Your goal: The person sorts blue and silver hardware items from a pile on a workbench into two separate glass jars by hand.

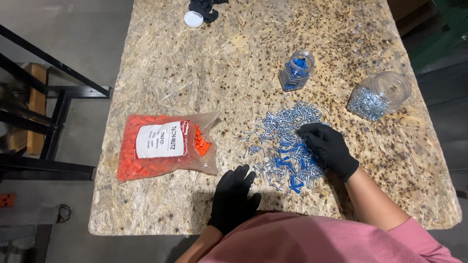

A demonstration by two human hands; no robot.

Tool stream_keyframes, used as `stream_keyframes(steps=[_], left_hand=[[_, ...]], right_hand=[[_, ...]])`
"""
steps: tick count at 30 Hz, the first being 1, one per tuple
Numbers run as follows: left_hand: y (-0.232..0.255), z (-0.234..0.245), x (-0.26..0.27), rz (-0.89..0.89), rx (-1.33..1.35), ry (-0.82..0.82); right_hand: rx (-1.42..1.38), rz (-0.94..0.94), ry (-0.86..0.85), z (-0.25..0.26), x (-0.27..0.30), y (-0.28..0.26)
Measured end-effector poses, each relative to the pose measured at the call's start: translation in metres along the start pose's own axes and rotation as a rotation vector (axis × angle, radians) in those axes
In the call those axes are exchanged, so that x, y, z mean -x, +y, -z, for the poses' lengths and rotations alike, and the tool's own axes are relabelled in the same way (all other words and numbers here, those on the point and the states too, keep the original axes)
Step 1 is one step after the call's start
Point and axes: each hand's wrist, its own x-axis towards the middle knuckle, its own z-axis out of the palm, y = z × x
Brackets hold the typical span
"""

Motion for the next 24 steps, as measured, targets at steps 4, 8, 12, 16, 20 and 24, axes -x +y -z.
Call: stream_keyframes(steps=[4,8,12,16,20,24], left_hand=[[-0.007,-0.016,0.013,0.064,0.076,-0.121],[-0.011,-0.025,0.023,0.083,0.041,-0.271],[-0.013,-0.022,0.023,0.062,0.077,-0.271],[-0.009,-0.012,0.015,0.047,0.082,-0.205],[-0.01,-0.013,0.015,0.025,0.104,-0.161],[-0.01,-0.014,0.017,0.031,0.101,-0.169]], right_hand=[[0.785,0.118,-0.165,0.001,0.002,-0.015],[1.258,0.54,-0.361,-0.014,0.004,-0.029],[1.367,0.738,-0.379,-0.02,0.005,-0.035],[1.243,0.697,-0.403,-0.006,-0.016,-0.026],[0.943,0.614,-0.184,0.021,-0.065,-0.042],[1.22,0.756,0.138,0.042,-0.138,-0.082]])
